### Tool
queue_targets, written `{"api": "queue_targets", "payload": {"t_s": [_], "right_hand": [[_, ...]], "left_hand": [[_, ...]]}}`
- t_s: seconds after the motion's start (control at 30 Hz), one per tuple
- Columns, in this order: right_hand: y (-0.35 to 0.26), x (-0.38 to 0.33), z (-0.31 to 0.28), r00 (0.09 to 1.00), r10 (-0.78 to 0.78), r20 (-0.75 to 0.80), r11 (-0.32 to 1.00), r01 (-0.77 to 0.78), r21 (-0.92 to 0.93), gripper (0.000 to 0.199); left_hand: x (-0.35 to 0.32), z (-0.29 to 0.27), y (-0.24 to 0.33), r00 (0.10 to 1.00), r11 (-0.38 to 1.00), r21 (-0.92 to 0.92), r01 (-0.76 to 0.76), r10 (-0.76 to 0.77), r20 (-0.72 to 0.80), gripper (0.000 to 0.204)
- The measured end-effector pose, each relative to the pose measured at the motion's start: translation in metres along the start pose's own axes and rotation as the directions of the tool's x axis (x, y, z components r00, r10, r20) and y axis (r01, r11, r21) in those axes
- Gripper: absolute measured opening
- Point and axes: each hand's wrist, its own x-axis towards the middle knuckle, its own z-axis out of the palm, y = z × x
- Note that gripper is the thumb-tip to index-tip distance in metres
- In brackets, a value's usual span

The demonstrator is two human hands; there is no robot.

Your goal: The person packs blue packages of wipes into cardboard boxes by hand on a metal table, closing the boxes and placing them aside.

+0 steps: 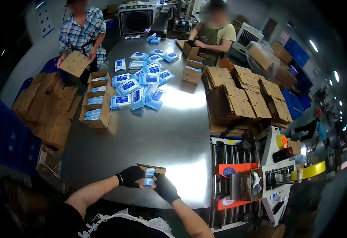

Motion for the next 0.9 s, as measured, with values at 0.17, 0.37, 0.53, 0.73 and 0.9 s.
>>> {"api": "queue_targets", "payload": {"t_s": [0.17,0.37,0.53,0.73,0.9], "right_hand": [[-0.007,0.045,-0.014,1.0,0.006,0.03,0.897,0.008,-0.442,0.02],[-0.052,0.047,0.005,0.917,-0.262,-0.301,0.925,0.149,-0.35,0.045],[-0.004,-0.027,-0.01,0.973,-0.037,-0.228,0.9,-0.067,-0.431,0.054],[0.119,-0.09,-0.1,0.914,0.082,-0.396,0.771,-0.31,-0.556,0.045],[0.18,-0.127,-0.128,0.836,0.22,-0.503,0.707,-0.492,-0.507,0.078]], "left_hand": [[-0.012,0.048,-0.021,0.804,0.89,0.005,0.455,-0.408,-0.433,0.062],[-0.001,0.148,-0.032,0.849,0.862,0.01,0.507,-0.498,-0.176,0.039],[0.064,0.193,0.0,0.953,0.937,-0.174,0.303,-0.298,0.059,0.036],[0.092,0.124,0.079,0.936,0.776,-0.545,0.317,-0.162,0.313,0.075],[-0.022,0.133,-0.005,0.751,0.736,-0.165,0.657,-0.618,0.235,0.059]]}}
